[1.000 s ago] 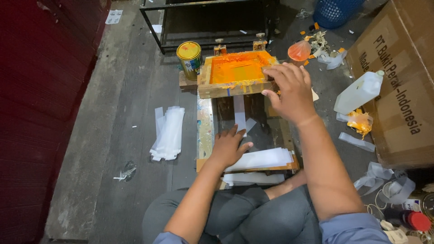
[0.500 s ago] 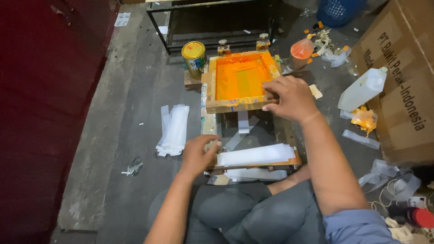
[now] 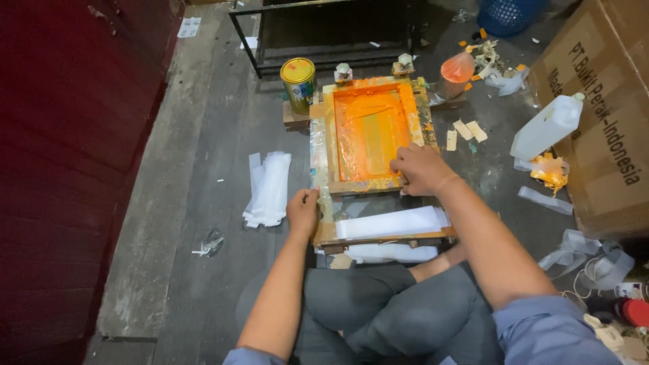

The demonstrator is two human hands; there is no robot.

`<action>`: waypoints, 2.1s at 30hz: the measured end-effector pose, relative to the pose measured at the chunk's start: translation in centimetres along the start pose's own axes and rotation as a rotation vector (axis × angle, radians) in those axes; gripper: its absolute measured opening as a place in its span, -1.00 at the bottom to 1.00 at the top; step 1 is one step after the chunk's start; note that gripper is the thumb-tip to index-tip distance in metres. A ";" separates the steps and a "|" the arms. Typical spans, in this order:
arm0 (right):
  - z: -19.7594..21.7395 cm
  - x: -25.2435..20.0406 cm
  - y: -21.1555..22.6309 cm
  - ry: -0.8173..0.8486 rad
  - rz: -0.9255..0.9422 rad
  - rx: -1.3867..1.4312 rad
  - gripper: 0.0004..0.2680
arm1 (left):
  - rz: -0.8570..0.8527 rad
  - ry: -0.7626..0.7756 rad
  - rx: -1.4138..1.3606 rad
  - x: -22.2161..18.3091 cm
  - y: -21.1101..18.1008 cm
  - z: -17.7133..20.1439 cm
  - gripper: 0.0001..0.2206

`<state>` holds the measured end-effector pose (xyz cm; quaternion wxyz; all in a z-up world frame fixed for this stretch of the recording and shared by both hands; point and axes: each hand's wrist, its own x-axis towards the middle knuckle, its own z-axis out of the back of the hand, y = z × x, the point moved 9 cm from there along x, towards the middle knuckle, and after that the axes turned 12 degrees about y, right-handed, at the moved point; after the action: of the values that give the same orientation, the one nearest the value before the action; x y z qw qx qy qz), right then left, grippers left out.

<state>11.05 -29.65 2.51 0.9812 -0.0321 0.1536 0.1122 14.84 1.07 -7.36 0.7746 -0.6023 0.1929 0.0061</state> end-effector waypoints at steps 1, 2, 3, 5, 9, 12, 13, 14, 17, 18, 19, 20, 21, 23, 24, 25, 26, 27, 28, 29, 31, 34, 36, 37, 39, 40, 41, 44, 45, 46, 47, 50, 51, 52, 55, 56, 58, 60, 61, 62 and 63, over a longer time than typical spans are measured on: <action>0.4 -0.2 0.1 0.001 0.000 -0.002 -0.60 | 0.000 0.000 -0.003 0.2 0.0 0.0 -0.72; 0.5 -0.4 0.1 0.028 -0.004 0.022 -0.58 | 0.016 0.008 -0.005 0.4 0.2 0.0 -0.72; 0.7 -0.6 0.1 0.055 -0.010 0.047 -0.56 | 0.031 0.018 -0.006 0.6 0.3 -0.1 -0.72; 1.2 -0.7 -0.2 0.090 -0.033 0.094 -0.54 | 0.043 0.013 -0.035 1.3 1.4 -0.6 -0.72; 2.1 -1.4 -1.7 0.132 -0.120 0.216 -0.45 | 0.123 -0.004 -0.066 1.2 2.5 -1.4 -0.74; 2.6 -1.4 -2.1 0.069 -0.095 0.222 -0.53 | 0.156 -0.037 -0.155 0.7 2.5 -1.5 -0.79; 2.7 -1.5 -2.1 0.072 -0.100 0.225 -0.53 | 0.159 -0.032 -0.152 0.8 2.3 -1.5 -0.79; 3.4 -1.7 -2.4 -0.007 -0.133 0.218 -0.63 | 0.168 -0.030 -0.167 0.9 2.2 -1.5 -0.79; 4.4 -1.8 -2.7 -0.120 -0.191 0.137 -0.77 | 0.182 -0.015 -0.177 1.5 2.4 -1.6 -0.80; 4.9 -1.8 -2.7 -0.158 -0.208 0.062 -0.80 | 0.185 -0.009 -0.174 1.7 2.4 -1.7 -0.80; 5.5 -1.3 -2.3 -0.159 -0.205 0.058 -0.80 | 0.183 -0.012 -0.178 1.8 2.3 -1.8 -0.80; 6.1 -0.8 -2.3 -0.164 -0.229 0.086 -0.81 | 0.191 -0.014 -0.151 1.8 2.3 -1.8 -0.80; 6.6 -0.4 -2.2 -0.168 -0.250 0.116 -0.82 | 0.200 -0.017 -0.125 1.8 2.3 -1.9 -0.81; 7.9 1.9 -1.2 -0.257 -0.206 0.115 -0.82 | 0.184 -0.039 -0.176 2.0 2.8 -1.6 -0.81; 9.0 2.9 -0.7 -0.347 -0.166 0.117 -0.82 | 0.167 -0.057 -0.224 2.1 2.9 -1.6 -0.81; 8.8 4.6 -0.2 -0.344 -0.163 0.119 -0.82 | 0.171 -0.060 -0.224 2.0 2.8 -1.3 -0.81; 8.8 6.1 0.4 -0.367 -0.151 0.089 -0.84 | 0.163 -0.103 -0.299 1.7 2.8 -0.8 -0.81; 8.9 7.5 0.9 -0.393 -0.141 0.057 -0.87 | 0.153 -0.145 -0.373 1.4 2.7 -0.4 -0.81; 7.5 9.0 0.9 -0.392 -0.140 0.057 -0.87 | 0.153 -0.146 -0.374 1.2 2.6 -0.4 -0.81; 5.7 10.8 0.4 -0.341 -0.182 0.052 -0.89 | 0.144 -0.161 -0.401 1.0 2.4 -0.2 -0.81; 3.8 12.6 0.0 -0.295 -0.228 0.047 -0.91 | 0.128 -0.173 -0.426 0.9 2.2 -0.2 -0.81; 2.3 12.3 0.2 -0.174 -0.266 0.027 -0.84 | 0.124 -0.179 -0.483 1.4 3.1 -0.4 -0.81; 2.7 10.9 1.1 -0.154 -0.230 0.011 -0.85 | 0.155 -0.180 -0.484 2.3 4.3 -0.7 -0.82; 3.4 9.9 1.3 -0.154 -0.239 0.011 -0.85 | 0.154 -0.171 -0.482 2.2 4.2 -0.7 -0.82; 3.8 8.3 2.4 -0.042 -0.205 0.048 -0.84 | 0.146 -0.175 -0.469 1.9 4.1 -0.6 -0.81; 3.9 7.4 2.6 -0.040 -0.210 0.050 -0.84 | 0.148 -0.169 -0.468 1.8 4.0 -0.6 -0.81; 3.6 6.7 2.9 0.031 -0.206 0.075 -0.84 | 0.149 -0.174 -0.468 1.8 3.9 -0.6 -0.81; 3.9 3.8 4.8 0.184 -0.178 0.175 -0.81 | 0.149 -0.179 -0.440 2.5 4.7 -0.5 -0.82; 3.9 2.5 5.7 0.267 -0.151 0.250 -0.77 | 0.151 -0.182 -0.411 2.8 5.1 -0.6 -0.82; 4.7 2.0 5.8 0.269 -0.157 0.248 -0.77 | 0.152 -0.176 -0.413 2.8 5.0 -0.8 -0.82; 5.3 1.6 6.2 0.285 -0.154 0.269 -0.76 | 0.148 -0.180 -0.388 2.7 5.0 -0.7 -0.82; 5.7 1.8 5.9 0.285 -0.161 0.287 -0.72 | 0.148 -0.185 -0.365 2.9 5.2 -0.7 -0.82; 5.7 2.2 5.6 0.271 -0.171 0.284 -0.71 | 0.155 -0.186 -0.368 3.0 5.4 -0.7 -0.82; 5.9 3.0 5.2 0.271 -0.167 0.284 -0.71 | 0.155 -0.190 -0.368 2.9 5.3 -0.6 -0.82; 7.6 5.4 3.6 0.089 -0.144 0.231 -0.82 | 0.156 -0.182 -0.357 2.9 5.1 -0.8 -0.82; 8.3 6.5 2.8 -0.017 -0.147 0.176 -0.86 | 0.166 -0.175 -0.361 3.1 5.4 -0.9 -0.83; 8.3 8.5 1.5 -0.124 -0.150 0.123 -0.91 | 0.176 -0.171 -0.362 3.1 5.3 -0.9 -0.84; 7.5 10.2 -0.4 -0.203 -0.224 0.121 -0.89 | 0.171 -0.157 -0.400 2.8 4.9 -1.0 -0.84; 6.2 10.9 -0.8 -0.205 -0.224 0.123 -0.89 | 0.170 -0.158 -0.398 2.4 4.1 -1.0 -0.84; 4.8 11.7 -1.4 -0.190 -0.247 0.082 -0.94 | 0.171 -0.159 -0.398 2.0 3.5 -0.9 -0.85; 3.3 12.4 -1.8 -0.173 -0.270 0.041 -0.98 | 0.175 -0.160 -0.399 1.5 2.9 -0.9 -0.85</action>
<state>23.93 -28.49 1.88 0.9974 -0.0228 0.0652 -0.0218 15.26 0.65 -10.73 0.6497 -0.7219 0.1772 0.1591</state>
